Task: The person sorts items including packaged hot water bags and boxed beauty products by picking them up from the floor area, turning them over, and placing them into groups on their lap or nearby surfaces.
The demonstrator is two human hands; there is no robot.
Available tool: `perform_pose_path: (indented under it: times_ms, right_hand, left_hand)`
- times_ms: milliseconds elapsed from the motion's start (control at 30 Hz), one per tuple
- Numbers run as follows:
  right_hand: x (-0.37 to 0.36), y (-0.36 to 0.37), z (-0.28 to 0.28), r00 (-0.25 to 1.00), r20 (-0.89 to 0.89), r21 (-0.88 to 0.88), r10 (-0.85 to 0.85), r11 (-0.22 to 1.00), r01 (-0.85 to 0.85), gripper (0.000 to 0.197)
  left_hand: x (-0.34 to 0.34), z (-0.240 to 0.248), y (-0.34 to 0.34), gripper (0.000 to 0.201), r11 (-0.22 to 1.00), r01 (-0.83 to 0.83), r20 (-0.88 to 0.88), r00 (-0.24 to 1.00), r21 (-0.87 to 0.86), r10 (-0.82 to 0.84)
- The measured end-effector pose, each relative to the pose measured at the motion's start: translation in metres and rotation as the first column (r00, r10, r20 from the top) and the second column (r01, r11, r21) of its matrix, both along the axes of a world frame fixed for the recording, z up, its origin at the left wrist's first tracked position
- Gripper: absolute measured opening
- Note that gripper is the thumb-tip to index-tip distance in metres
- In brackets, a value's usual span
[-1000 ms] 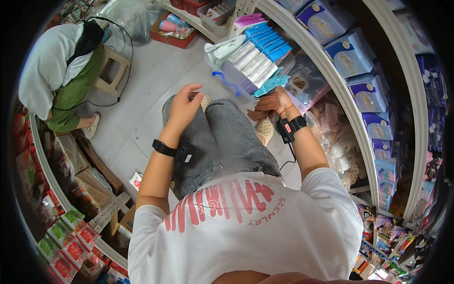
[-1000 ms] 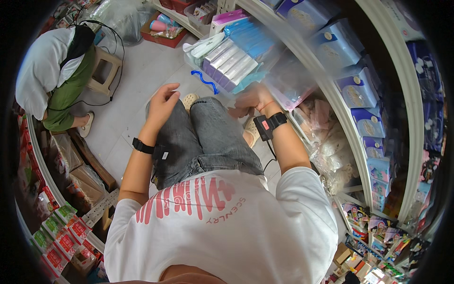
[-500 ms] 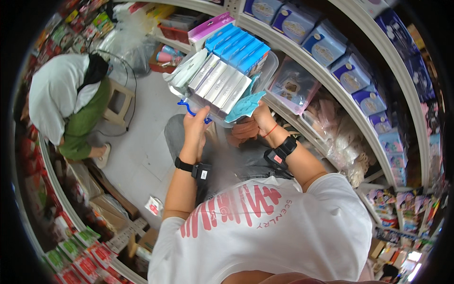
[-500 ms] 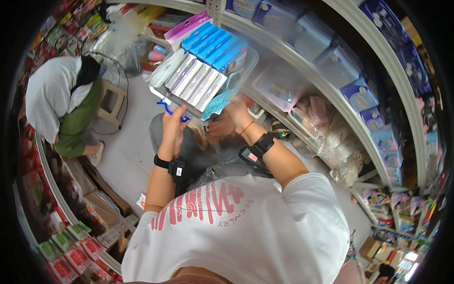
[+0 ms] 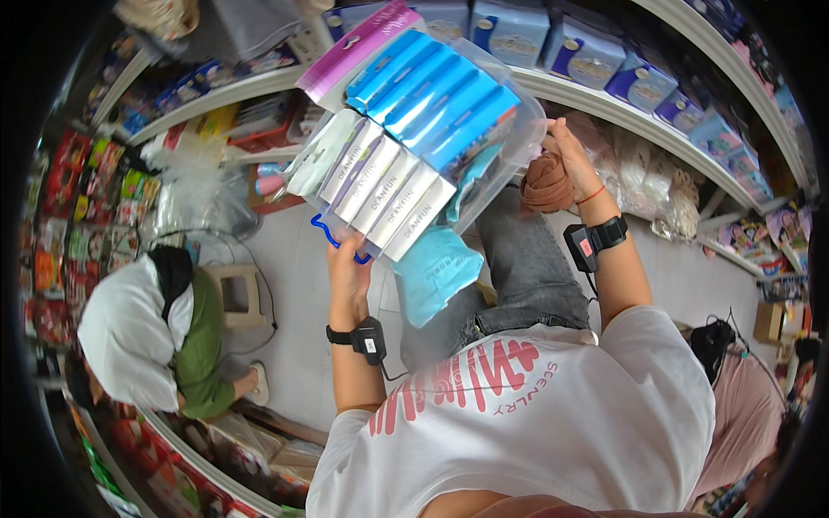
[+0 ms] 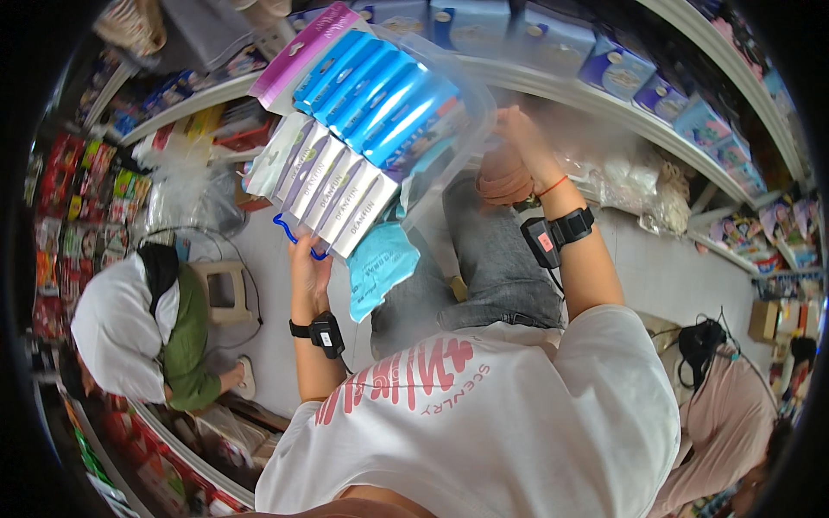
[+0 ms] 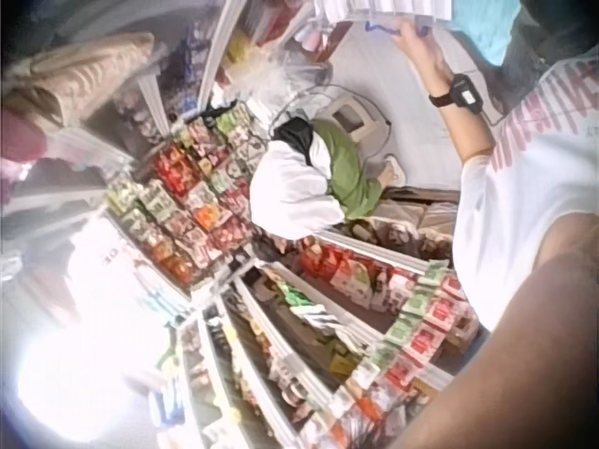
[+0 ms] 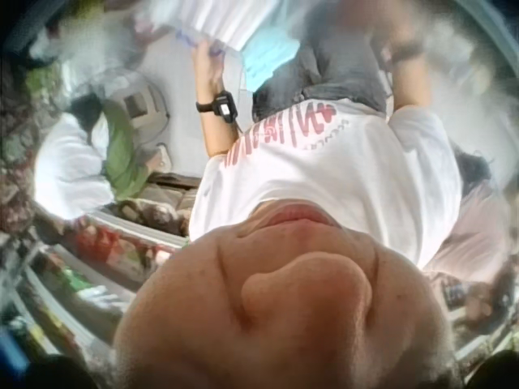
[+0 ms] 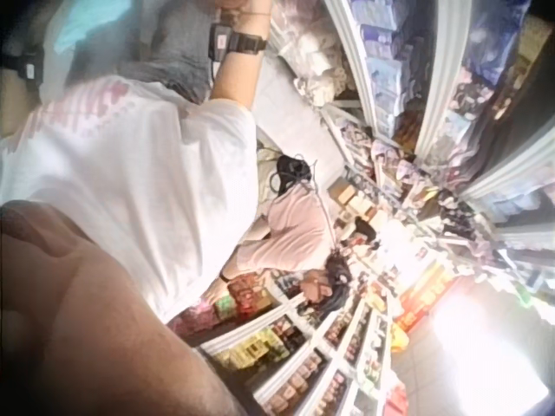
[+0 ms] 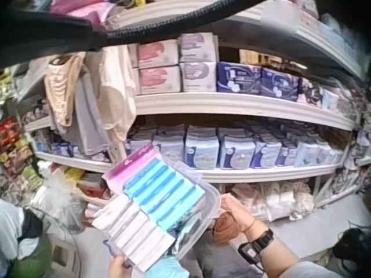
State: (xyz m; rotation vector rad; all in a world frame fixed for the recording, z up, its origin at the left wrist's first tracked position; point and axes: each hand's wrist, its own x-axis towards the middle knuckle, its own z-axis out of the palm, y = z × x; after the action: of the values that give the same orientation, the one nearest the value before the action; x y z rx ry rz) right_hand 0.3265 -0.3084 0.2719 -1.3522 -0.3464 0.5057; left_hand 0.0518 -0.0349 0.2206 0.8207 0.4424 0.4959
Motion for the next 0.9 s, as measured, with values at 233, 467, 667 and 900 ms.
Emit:
perform_pose_path:
  times_ms: [233, 467, 667, 900]
  right_hand:
    - [0.032, -0.060, -0.045, 0.955, 0.293, -0.383, 0.039, 0.920, 0.080, 0.035]
    - [0.008, -0.090, -0.053, 0.995, 0.071, -0.262, -0.070, 0.961, 0.087, 0.034]
    - [0.010, -0.126, -0.081, 0.984, 0.110, -0.096, -0.139, 0.984, 0.150, 0.016]
    - [-0.011, -0.164, -0.091, 0.965, 0.182, -0.085, -0.187, 0.975, 0.205, 0.015]
  left_hand:
    - [0.047, -0.007, 0.003, 0.038, 0.968, 0.199, -0.144, 0.974, 0.152, -0.177]
    - [0.086, 0.001, -0.010, 0.030, 0.916, 0.303, -0.257, 0.937, 0.263, -0.236]
    - [0.112, 0.008, -0.027, 0.034, 0.894, 0.316, -0.333, 0.920, 0.317, -0.207]
    - [0.153, 0.028, -0.050, 0.036, 0.814, 0.392, -0.357, 0.901, 0.428, -0.246]
